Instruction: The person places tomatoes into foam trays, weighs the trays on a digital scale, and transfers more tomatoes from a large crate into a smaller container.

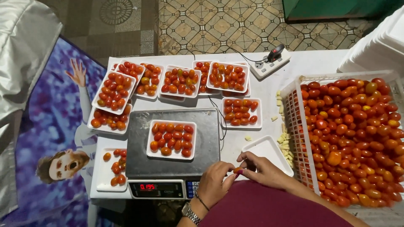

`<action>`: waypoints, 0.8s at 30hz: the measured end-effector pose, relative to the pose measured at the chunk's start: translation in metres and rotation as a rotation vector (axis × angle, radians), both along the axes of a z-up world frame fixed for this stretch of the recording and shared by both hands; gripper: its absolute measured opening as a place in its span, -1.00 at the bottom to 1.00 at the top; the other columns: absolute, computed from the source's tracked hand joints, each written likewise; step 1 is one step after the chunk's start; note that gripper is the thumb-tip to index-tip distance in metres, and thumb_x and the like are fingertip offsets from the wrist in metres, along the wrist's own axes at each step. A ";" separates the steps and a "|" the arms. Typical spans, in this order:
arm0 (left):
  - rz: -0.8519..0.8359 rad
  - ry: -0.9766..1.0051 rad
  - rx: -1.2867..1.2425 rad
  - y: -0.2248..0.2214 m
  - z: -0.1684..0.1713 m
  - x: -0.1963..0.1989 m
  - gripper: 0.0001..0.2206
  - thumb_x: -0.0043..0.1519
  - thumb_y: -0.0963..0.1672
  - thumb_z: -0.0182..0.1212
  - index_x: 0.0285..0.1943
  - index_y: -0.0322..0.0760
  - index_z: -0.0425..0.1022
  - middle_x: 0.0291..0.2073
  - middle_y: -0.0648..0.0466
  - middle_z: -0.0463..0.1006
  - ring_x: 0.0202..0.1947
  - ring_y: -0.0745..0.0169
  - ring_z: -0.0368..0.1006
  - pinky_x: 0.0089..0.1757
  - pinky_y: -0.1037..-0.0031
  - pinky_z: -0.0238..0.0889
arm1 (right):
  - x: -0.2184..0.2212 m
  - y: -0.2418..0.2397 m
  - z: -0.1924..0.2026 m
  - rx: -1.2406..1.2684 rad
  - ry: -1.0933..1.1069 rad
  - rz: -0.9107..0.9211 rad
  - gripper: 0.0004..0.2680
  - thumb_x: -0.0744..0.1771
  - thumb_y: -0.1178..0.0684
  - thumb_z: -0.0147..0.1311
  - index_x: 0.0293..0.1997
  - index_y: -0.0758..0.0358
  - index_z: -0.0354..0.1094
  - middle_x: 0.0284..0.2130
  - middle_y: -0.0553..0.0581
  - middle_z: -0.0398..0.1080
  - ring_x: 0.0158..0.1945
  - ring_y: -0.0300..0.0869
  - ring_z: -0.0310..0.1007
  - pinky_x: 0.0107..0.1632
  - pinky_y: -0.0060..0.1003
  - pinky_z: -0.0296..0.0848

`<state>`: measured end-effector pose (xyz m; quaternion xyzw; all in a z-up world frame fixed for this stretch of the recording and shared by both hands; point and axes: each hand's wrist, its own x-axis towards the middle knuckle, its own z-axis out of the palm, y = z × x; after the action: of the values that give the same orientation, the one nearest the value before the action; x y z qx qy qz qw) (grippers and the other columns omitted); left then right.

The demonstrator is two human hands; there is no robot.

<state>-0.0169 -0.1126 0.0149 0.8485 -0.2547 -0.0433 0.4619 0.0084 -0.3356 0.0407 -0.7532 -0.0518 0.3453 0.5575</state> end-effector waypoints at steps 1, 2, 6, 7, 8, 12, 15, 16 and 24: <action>0.002 0.000 0.001 0.002 0.001 0.001 -0.89 0.28 -0.17 0.25 -0.06 -0.25 0.48 -0.27 0.04 0.55 -0.28 0.06 0.47 -0.25 0.29 0.30 | 0.000 -0.001 -0.002 0.001 0.000 0.002 -0.79 0.35 -0.06 0.11 0.06 0.06 0.30 -0.29 -0.05 0.63 -0.37 -0.34 0.42 -0.25 -0.44 0.35; 0.028 0.004 0.017 0.004 0.001 0.001 -0.90 0.30 -0.16 0.23 -0.07 -0.25 0.49 -0.29 0.05 0.55 -0.28 0.06 0.47 -0.25 0.28 0.30 | 0.000 -0.001 -0.004 -0.006 -0.007 0.017 -0.78 0.36 -0.06 0.08 0.10 0.03 0.28 -0.27 -0.06 0.60 -0.38 -0.34 0.39 -0.26 -0.44 0.33; 0.232 0.041 0.166 0.030 -0.009 0.007 -0.85 0.28 -0.12 0.17 -0.03 -0.13 0.55 -0.19 0.09 0.61 -0.18 0.05 0.50 -0.15 0.25 0.30 | 0.003 0.001 0.009 -0.120 0.067 0.006 -0.73 0.36 -0.10 0.05 0.18 -0.01 0.28 -0.19 -0.06 0.52 -0.31 -0.31 0.40 -0.16 -0.40 0.36; 0.233 0.041 0.165 0.041 -0.012 0.009 -0.85 0.28 -0.12 0.17 -0.03 -0.13 0.55 -0.19 0.09 0.61 -0.18 0.05 0.50 -0.15 0.25 0.30 | 0.003 0.000 0.008 -0.121 0.068 0.007 -0.73 0.36 -0.10 0.05 0.18 -0.01 0.28 -0.19 -0.06 0.52 -0.31 -0.31 0.40 -0.16 -0.40 0.36; 0.330 -0.001 0.221 0.052 -0.014 0.010 -0.86 0.28 -0.14 0.19 -0.02 -0.16 0.54 -0.21 0.11 0.62 -0.19 0.16 0.53 -0.13 0.30 0.36 | 0.003 -0.002 0.007 -0.127 0.083 -0.009 -0.74 0.36 -0.09 0.04 0.18 -0.03 0.29 -0.17 -0.03 0.52 -0.25 -0.29 0.42 -0.13 -0.38 0.37; 0.648 -0.202 0.450 0.097 -0.031 0.012 -0.83 0.25 -0.10 0.23 -0.02 -0.17 0.53 -0.19 0.05 0.62 -0.15 0.02 0.53 -0.19 0.21 0.30 | 0.002 -0.002 0.008 -0.111 0.080 -0.024 -0.80 0.38 -0.04 0.02 0.12 0.01 0.34 -0.28 -0.01 0.45 -0.39 -0.27 0.28 -0.22 -0.36 0.30; 0.785 -0.167 0.530 0.112 -0.032 0.010 -0.82 0.25 -0.09 0.26 -0.01 -0.12 0.54 -0.20 0.12 0.60 -0.15 0.08 0.51 -0.17 0.20 0.30 | 0.003 -0.001 0.009 -0.151 0.091 -0.021 -0.84 0.38 -0.03 0.04 0.04 0.03 0.40 -0.38 -0.01 0.39 -0.44 -0.29 0.21 -0.27 -0.39 0.25; 0.788 -0.168 0.530 0.115 -0.033 0.010 -0.82 0.25 -0.09 0.26 -0.01 -0.12 0.54 -0.20 0.12 0.60 -0.15 0.08 0.51 -0.17 0.20 0.30 | 0.004 0.000 0.010 -0.151 0.089 -0.018 -0.84 0.38 -0.03 0.04 0.04 0.03 0.40 -0.38 -0.01 0.39 -0.44 -0.29 0.21 -0.27 -0.39 0.25; 0.831 -0.134 0.646 0.116 -0.032 0.009 -0.76 0.20 -0.10 0.31 0.03 -0.10 0.53 -0.17 0.12 0.60 -0.12 0.07 0.50 -0.13 0.18 0.29 | 0.003 0.000 0.013 -0.182 0.100 -0.007 -0.85 0.38 -0.05 0.01 -0.01 0.03 0.42 -0.38 0.00 0.43 -0.44 -0.28 0.29 -0.24 -0.38 0.32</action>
<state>-0.0082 0.0033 -0.0174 0.9779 0.1004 0.1216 0.1376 0.0118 -0.3351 0.0540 -0.7828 0.0106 0.3837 0.4898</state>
